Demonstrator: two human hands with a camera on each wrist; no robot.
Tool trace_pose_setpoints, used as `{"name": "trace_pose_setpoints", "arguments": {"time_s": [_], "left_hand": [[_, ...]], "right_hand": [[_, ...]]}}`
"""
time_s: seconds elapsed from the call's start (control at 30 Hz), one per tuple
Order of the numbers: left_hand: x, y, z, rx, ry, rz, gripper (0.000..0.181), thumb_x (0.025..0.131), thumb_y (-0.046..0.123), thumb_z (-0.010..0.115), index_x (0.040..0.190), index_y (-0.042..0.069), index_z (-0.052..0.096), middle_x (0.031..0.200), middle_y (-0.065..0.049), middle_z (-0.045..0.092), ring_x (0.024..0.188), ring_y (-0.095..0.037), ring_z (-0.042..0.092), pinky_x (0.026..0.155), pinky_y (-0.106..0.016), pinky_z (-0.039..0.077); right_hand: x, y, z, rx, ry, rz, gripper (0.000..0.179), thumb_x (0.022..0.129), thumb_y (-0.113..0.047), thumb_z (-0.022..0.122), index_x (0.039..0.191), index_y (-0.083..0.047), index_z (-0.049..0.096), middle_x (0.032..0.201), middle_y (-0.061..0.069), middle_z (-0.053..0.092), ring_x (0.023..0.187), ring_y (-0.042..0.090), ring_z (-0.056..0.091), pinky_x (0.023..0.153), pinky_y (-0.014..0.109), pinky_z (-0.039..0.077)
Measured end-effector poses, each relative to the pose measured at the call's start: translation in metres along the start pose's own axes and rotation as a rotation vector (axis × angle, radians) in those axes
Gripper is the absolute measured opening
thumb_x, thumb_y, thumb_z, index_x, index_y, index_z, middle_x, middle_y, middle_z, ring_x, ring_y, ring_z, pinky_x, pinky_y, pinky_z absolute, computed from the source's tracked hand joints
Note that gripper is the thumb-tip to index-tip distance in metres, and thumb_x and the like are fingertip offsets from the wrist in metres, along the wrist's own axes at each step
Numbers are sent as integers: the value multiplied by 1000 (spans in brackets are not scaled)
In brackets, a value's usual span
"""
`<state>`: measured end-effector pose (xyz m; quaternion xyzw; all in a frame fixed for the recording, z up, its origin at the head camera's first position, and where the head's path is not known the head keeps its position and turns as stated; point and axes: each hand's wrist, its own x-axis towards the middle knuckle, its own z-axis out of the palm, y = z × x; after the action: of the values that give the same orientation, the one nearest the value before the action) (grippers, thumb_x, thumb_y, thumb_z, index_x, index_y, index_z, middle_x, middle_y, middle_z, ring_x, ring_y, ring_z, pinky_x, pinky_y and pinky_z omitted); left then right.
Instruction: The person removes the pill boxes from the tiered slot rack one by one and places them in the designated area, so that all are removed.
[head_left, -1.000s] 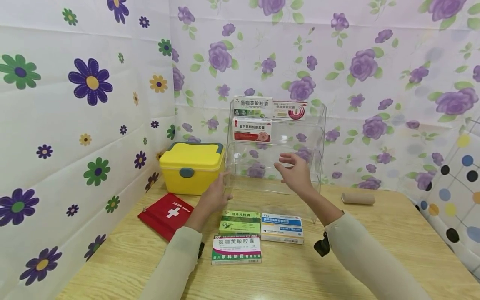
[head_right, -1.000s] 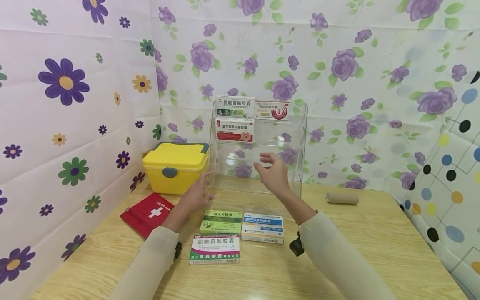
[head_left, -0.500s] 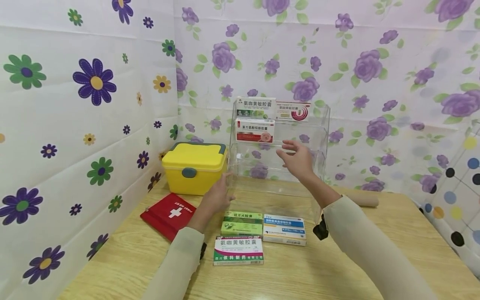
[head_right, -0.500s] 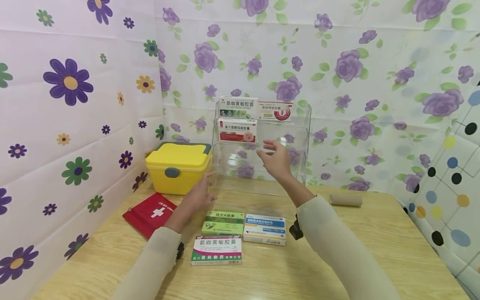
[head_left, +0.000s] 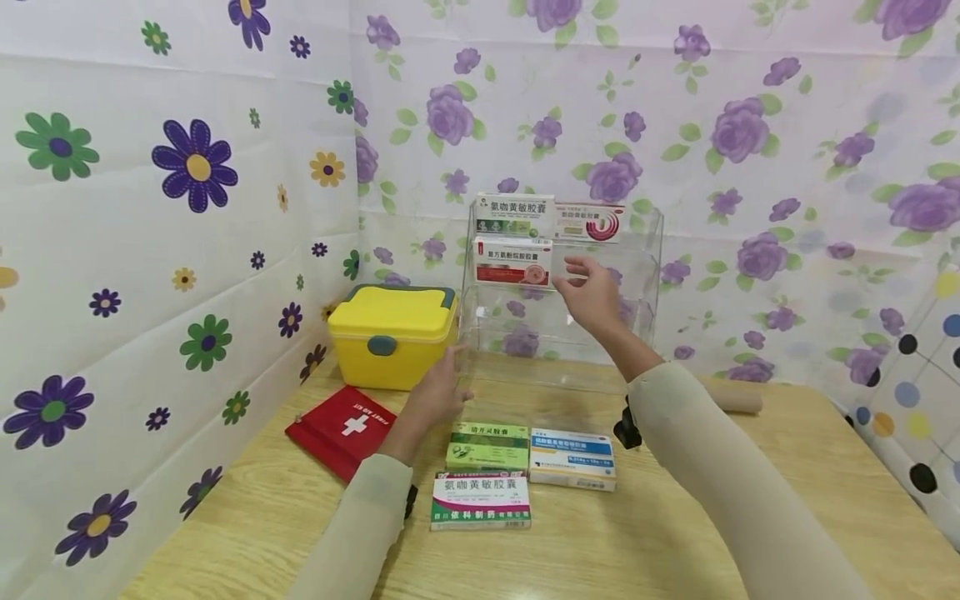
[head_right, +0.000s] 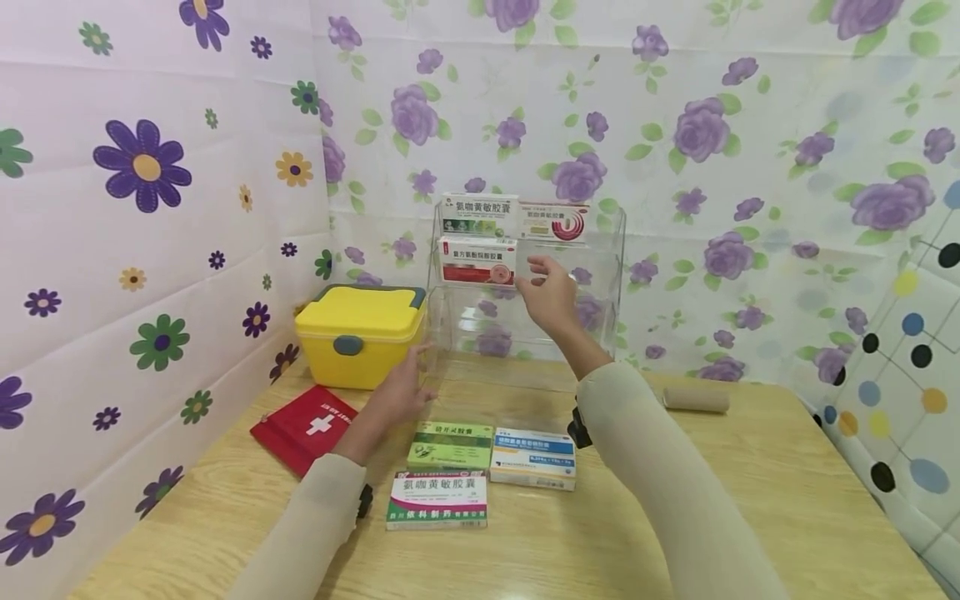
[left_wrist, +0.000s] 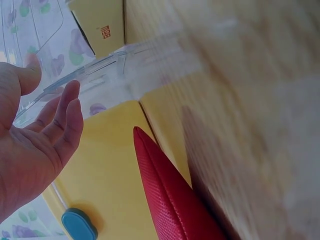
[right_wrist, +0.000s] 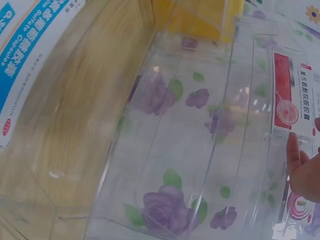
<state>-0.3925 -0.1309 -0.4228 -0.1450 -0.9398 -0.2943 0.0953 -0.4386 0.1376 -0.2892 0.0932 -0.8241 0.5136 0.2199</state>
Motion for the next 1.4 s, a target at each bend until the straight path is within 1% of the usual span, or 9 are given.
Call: {"name": "trace_pose_setpoints", "arguments": {"time_s": [0.13,0.4,0.57,0.7,0.87,0.97,1.13,1.27,1.4], "left_hand": [[-3,-1,0,0,-9,-9,88,86,16,78,152,24,21,135,-16,53,123,-33,54,97,-51,49],[0,0,0,10,0,12,85,88,17,77,152,24,20,132,-15,54,118,-32,57,94,-50,51],[0,3,-1,17,0,14,85,89,18,76,153,23,20,133,-15,54,118,-32,57,93,-49,51],[1,3,0,24,6,26,86,88,17,77,153,23,20,134,-17,53,119,-32,56,92,-49,51],[3,3,2,18,8,34,86,88,16,77,152,22,20,139,-18,50,125,-34,53,96,-50,50],[3,4,1,19,7,32,86,88,16,77,152,22,19,138,-18,50,124,-34,53,94,-50,50],[4,4,1,22,3,19,86,89,15,76,152,23,19,138,-18,50,125,-34,53,95,-51,50],[3,2,1,18,-7,3,86,88,15,76,152,22,19,140,-18,48,127,-35,51,99,-51,48],[3,1,2,27,-11,7,86,88,16,76,152,21,19,140,-18,49,128,-35,51,100,-51,47]], "right_hand": [[7,-4,5,-34,-22,-9,46,92,-19,70,135,-9,58,138,15,58,118,33,59,90,46,54],[19,-13,3,-93,-16,-24,51,93,-24,70,139,-12,55,143,13,54,121,35,58,90,46,54],[26,-17,1,-133,-41,-32,56,92,-24,71,144,-15,52,145,12,51,121,35,57,89,47,53],[30,-17,1,-167,-75,-65,59,92,-21,70,146,-15,49,146,14,49,118,36,58,87,48,53],[33,-16,3,-239,-114,-122,61,92,-23,71,148,-12,47,148,18,44,114,39,58,92,48,51],[34,-14,3,-267,-123,-155,59,93,-20,70,147,-11,48,147,20,43,112,41,58,94,48,50],[33,-12,3,-250,-99,-140,55,92,-13,68,144,-13,51,147,16,46,116,39,57,92,47,51],[30,-10,7,-198,-80,-114,52,93,-14,68,142,-13,52,147,12,47,118,36,56,90,46,53],[28,-7,13,-138,-42,-117,49,91,-17,72,137,-11,55,142,12,52,118,35,58,92,45,52]]}}
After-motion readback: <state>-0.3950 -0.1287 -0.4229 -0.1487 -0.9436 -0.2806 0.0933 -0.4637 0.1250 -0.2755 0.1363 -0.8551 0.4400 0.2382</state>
